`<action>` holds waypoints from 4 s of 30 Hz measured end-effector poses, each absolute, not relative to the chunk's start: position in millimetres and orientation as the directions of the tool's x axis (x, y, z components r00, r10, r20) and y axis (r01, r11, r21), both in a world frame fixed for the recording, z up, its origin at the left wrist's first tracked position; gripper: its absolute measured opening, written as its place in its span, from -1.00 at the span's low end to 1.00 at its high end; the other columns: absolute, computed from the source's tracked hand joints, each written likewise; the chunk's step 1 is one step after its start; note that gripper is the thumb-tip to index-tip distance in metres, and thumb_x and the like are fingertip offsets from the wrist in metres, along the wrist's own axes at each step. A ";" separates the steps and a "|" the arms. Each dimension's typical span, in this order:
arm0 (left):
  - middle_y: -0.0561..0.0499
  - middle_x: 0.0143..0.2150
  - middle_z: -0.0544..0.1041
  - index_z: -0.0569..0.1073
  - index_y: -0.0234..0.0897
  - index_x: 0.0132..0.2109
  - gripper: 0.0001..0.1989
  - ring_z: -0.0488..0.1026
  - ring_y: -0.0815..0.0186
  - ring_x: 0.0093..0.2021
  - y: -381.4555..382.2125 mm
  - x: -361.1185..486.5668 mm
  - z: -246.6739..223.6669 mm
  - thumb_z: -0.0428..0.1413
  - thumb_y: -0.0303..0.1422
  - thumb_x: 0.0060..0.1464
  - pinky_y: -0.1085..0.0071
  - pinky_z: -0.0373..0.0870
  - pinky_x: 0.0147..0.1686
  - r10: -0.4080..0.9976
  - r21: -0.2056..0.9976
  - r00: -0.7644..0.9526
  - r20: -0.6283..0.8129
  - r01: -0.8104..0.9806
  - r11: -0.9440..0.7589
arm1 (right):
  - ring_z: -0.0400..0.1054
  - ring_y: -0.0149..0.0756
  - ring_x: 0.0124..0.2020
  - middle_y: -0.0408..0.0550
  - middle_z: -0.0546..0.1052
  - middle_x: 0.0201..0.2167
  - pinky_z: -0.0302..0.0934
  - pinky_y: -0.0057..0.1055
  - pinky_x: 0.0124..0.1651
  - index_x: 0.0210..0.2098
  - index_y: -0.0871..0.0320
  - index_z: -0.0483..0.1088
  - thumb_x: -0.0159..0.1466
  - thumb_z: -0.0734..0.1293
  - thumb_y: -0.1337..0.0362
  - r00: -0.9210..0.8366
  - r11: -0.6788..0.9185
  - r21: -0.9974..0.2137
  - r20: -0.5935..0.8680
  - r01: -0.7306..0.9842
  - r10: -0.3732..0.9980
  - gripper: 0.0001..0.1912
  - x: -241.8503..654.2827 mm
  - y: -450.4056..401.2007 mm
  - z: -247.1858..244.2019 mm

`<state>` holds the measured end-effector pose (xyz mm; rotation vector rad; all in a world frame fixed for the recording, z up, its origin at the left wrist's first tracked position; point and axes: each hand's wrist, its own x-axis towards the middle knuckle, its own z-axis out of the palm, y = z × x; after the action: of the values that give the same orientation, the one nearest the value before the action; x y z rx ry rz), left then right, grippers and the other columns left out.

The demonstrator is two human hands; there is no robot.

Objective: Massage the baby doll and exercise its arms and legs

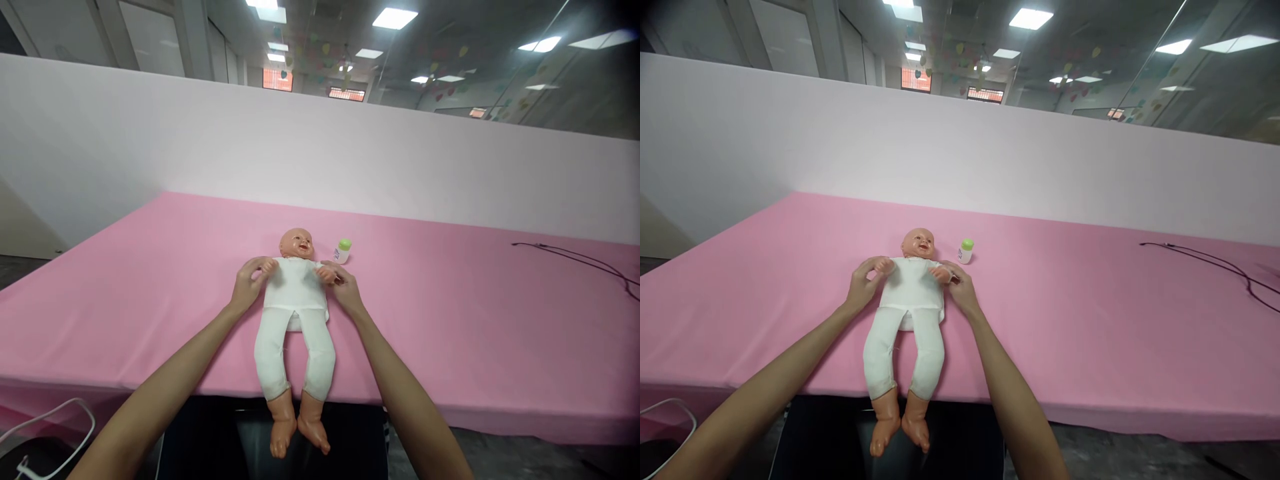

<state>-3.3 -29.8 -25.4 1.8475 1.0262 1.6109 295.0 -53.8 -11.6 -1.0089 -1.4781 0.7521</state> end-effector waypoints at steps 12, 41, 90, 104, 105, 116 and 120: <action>-0.12 -0.11 0.60 0.52 -0.26 -0.07 -0.72 0.56 0.13 -0.11 -20.7 -13.4 -28.1 0.24 -0.19 0.16 0.22 0.52 -0.08 0.893 0.929 -0.298 0.338 -0.046 -0.367 | 0.54 -0.15 -0.23 -0.03 0.63 -0.21 0.51 -0.23 -0.15 -0.05 0.05 0.48 0.10 0.57 -0.07 0.413 0.266 -0.955 0.192 -0.128 0.890 -0.47 306.2 -46.5 -13.9; -0.10 -0.14 0.62 0.58 -0.28 -0.12 -0.79 0.55 0.15 -0.13 -23.5 -14.4 -28.3 0.20 -0.23 0.22 0.30 0.49 -0.17 0.872 0.891 -0.184 0.454 0.124 -0.437 | 0.53 -0.21 -0.22 -0.03 0.62 -0.10 0.49 -0.24 -0.11 -0.04 0.03 0.50 0.09 0.59 0.03 0.300 0.272 -0.957 0.231 -0.104 0.926 -0.50 309.1 -43.8 -18.7; -0.11 -0.22 0.59 0.54 -0.31 -0.19 -0.63 0.53 0.21 -0.31 -24.7 -17.8 -26.7 0.31 -0.09 0.05 0.35 0.48 -0.38 0.921 0.970 -0.363 0.145 -0.132 -0.204 | 0.33 -0.38 -0.51 -0.18 0.53 -0.45 0.33 -0.43 -0.46 -0.27 0.07 0.51 0.03 0.62 -0.01 0.445 0.218 -0.913 0.046 -0.345 0.894 -0.59 312.0 -37.9 -31.4; -0.09 0.03 0.65 0.67 -0.09 -0.05 -0.75 0.51 0.07 0.09 -33.0 -10.4 -28.5 0.12 -0.39 0.25 0.10 0.47 0.04 0.681 0.564 0.242 0.691 0.409 -0.717 | 0.43 -0.05 0.17 0.01 0.57 0.12 0.39 -0.23 0.07 -0.27 0.02 0.69 0.08 0.47 0.30 -0.153 0.351 -0.926 0.331 0.136 0.931 -0.79 294.7 -57.6 -8.5; -0.08 0.01 0.65 0.67 -0.07 -0.06 -0.74 0.52 0.07 0.09 -32.1 -11.3 -29.5 0.11 -0.40 0.25 0.09 0.46 0.06 0.656 0.523 0.271 0.704 0.426 -0.738 | 0.43 -0.06 0.17 0.01 0.56 0.12 0.38 -0.24 0.06 -0.27 0.01 0.70 0.09 0.45 0.31 -0.178 0.358 -0.921 0.330 0.152 0.927 -0.78 294.0 -58.3 -8.9; -0.04 -0.27 0.60 0.55 -0.25 -0.22 -0.78 0.52 0.20 -0.27 -28.3 -13.3 -26.4 0.27 -0.18 0.11 0.32 0.46 -0.23 0.869 0.926 -0.321 0.377 0.096 -0.366 | 0.41 -0.34 -0.42 -0.16 0.58 -0.41 0.37 -0.40 -0.32 -0.22 0.12 0.57 0.03 0.63 0.12 0.326 0.239 -0.938 0.150 -0.250 0.933 -0.62 310.1 -44.1 -16.3; 0.00 -0.37 0.51 0.47 -0.27 -0.32 -0.65 0.45 0.29 -0.40 -20.3 -20.1 -26.7 0.33 -0.09 0.00 0.36 0.42 -0.36 0.895 0.964 -0.434 0.106 -0.177 -0.200 | 0.38 -0.37 -0.50 -0.18 0.53 -0.46 0.35 -0.44 -0.47 -0.27 0.08 0.50 0.03 0.63 0.10 0.361 0.152 -0.885 -0.019 -0.440 0.933 -0.63 320.7 -37.3 -23.5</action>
<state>-20.1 -20.3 -26.7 0.9166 1.2632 1.7411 320.7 -37.3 -23.5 -0.9591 -0.6356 1.0856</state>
